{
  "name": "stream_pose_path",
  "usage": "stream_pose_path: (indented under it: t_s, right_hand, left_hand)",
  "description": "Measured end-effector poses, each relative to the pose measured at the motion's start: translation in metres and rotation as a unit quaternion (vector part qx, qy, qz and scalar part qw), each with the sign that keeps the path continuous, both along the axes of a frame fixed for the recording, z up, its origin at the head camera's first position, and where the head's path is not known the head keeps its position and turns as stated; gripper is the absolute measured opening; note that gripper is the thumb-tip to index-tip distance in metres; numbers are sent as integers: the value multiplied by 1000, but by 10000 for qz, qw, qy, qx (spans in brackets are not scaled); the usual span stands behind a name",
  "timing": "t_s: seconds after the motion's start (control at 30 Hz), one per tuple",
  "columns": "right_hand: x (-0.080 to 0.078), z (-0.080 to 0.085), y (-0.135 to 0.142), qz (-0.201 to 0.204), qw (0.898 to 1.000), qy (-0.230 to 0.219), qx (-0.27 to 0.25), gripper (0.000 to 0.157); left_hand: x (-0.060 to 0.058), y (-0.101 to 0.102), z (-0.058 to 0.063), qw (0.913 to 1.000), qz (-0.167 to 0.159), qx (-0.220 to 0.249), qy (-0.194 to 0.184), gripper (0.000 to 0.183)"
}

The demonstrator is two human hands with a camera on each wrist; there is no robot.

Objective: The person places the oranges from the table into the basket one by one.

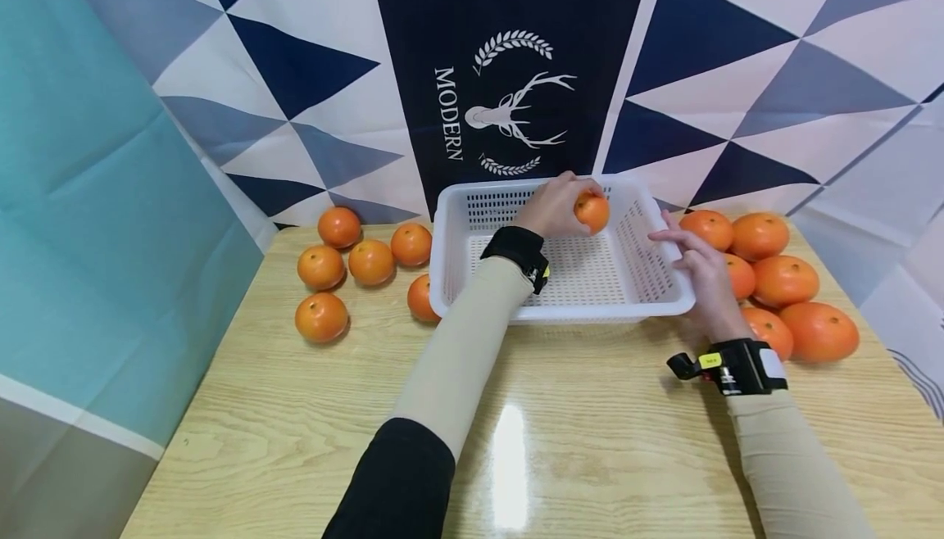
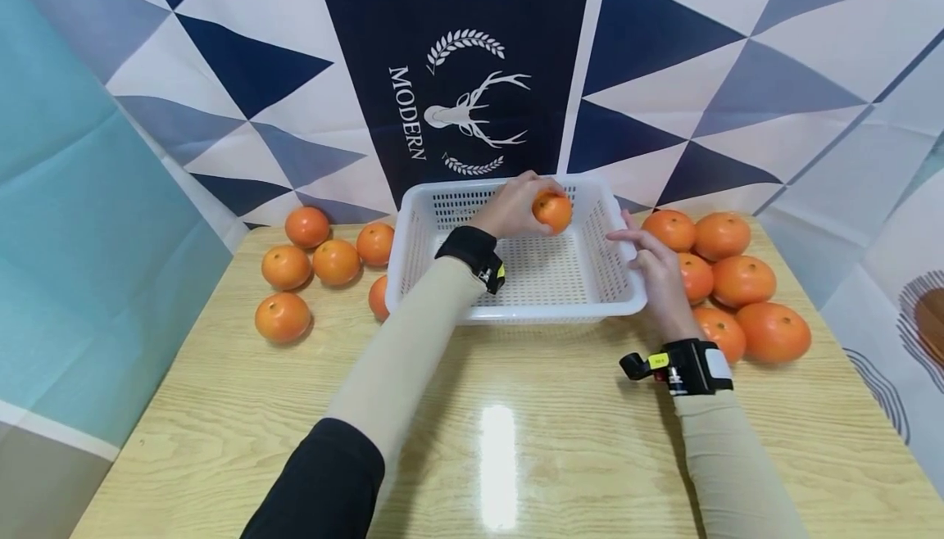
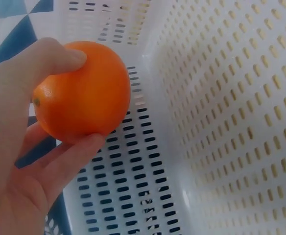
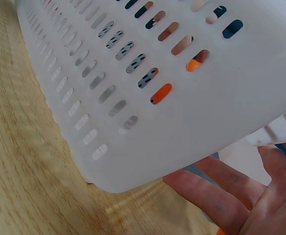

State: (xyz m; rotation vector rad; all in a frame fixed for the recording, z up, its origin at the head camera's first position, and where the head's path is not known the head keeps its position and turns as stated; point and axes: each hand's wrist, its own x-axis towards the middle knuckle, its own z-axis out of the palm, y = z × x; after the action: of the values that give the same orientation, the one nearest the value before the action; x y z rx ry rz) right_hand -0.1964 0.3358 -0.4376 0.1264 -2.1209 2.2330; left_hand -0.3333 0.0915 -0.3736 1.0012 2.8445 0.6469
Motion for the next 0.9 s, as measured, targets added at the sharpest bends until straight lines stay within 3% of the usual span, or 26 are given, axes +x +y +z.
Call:
stream_pose_path:
  t_s: [0.17, 0.23, 0.4, 0.63, 0.9]
  right_hand:
    - [-2, 1, 0, -72, 9998, -71, 167, 56]
    - [-2, 1, 0, -79, 9998, -103, 151, 56]
    - [-2, 0, 0, -38, 9999, -98, 74, 58]
    - [-1, 0, 2, 35, 9999, -103, -2, 61]
    - [-1, -1, 1, 32, 9999, -126, 94, 60]
  left_hand:
    - [-5, 4, -7, 9998, -125, -72, -156, 57]
    - [-12, 9, -17, 9996, -108, -78, -243, 59]
    - [-15, 13, -29, 9994, -218, -171, -212, 59]
    - [3, 9, -21, 9990, -389, -200, -121, 60]
    - [3, 15, -23, 9983, -349, -447, -152, 61]
